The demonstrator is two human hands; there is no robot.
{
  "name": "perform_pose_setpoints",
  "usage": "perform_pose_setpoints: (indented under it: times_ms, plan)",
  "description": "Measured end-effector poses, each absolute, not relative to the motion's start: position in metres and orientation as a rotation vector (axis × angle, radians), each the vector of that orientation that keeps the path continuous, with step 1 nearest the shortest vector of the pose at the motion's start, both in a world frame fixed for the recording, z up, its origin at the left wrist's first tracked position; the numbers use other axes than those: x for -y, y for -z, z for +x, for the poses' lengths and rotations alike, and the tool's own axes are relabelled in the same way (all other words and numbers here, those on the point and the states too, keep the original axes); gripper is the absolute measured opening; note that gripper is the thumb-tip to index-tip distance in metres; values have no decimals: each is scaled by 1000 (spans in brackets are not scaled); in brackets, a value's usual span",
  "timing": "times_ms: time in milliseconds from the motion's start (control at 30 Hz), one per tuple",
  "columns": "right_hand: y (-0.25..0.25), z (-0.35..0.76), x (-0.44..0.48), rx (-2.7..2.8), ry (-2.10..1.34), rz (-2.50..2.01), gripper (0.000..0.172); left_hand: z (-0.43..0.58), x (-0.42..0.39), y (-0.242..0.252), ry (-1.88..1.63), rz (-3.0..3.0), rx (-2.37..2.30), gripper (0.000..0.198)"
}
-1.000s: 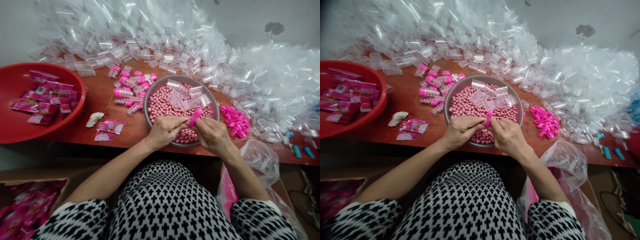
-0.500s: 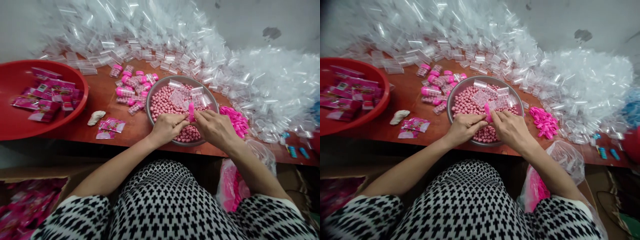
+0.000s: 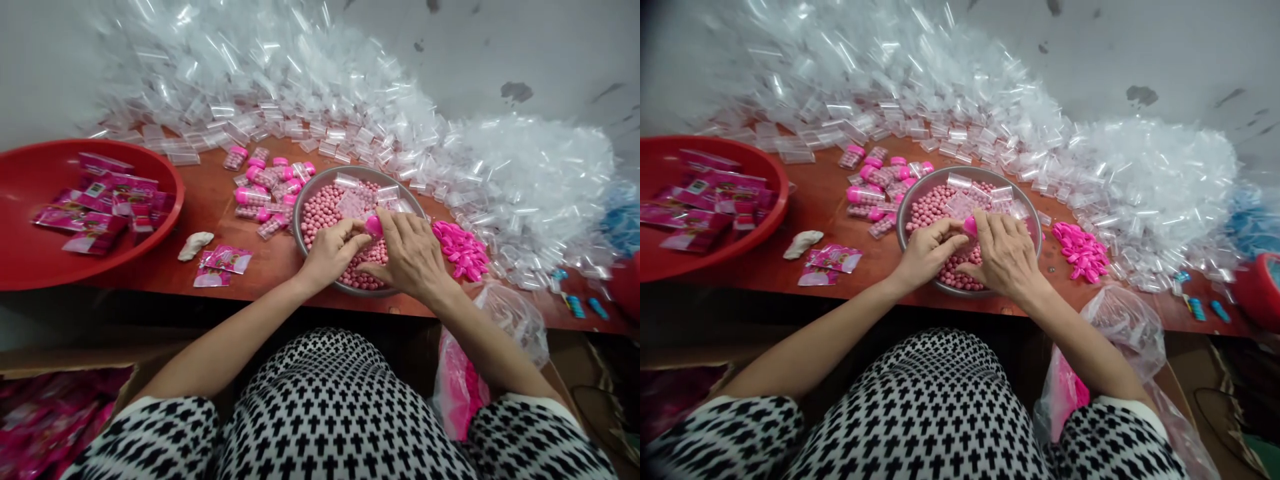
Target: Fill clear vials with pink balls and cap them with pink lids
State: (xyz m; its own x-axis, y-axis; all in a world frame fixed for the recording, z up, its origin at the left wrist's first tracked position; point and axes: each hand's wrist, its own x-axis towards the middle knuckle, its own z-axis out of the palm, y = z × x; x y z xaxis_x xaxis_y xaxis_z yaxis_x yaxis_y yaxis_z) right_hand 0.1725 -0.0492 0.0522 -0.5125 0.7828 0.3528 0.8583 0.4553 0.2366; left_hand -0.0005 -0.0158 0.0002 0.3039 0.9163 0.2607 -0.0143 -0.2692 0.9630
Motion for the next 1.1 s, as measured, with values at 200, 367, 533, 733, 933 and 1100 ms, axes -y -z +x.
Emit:
perform_pose_setpoints:
  times_ms: [200, 367, 533, 733, 933, 1100]
  plan:
    - [-21, 167, 45, 2322, 512, -1508, 67, 1, 16, -1, -1131, 1500, -900, 11]
    - [-13, 165, 36, 2218, 374, -1413, 61, 0, 18, -3, -1146, 1461, -909, 13]
    - [-4, 162, 34, 2142, 324, -1436, 58, 0, 16, -1, -1163, 1372, -887, 15]
    - [-15, 162, 36, 2241, 239, -1388, 78, 3, 14, 2, -1223, 1332, -849, 22]
    - [-31, 234, 37, 1942, 10, -1487, 84, -33, -36, -1, -1616, 1308, -925, 42]
    - [-9, 321, 29, 1451, -204, -1811, 40, -80, -96, 11, -1693, 1416, -1123, 31]
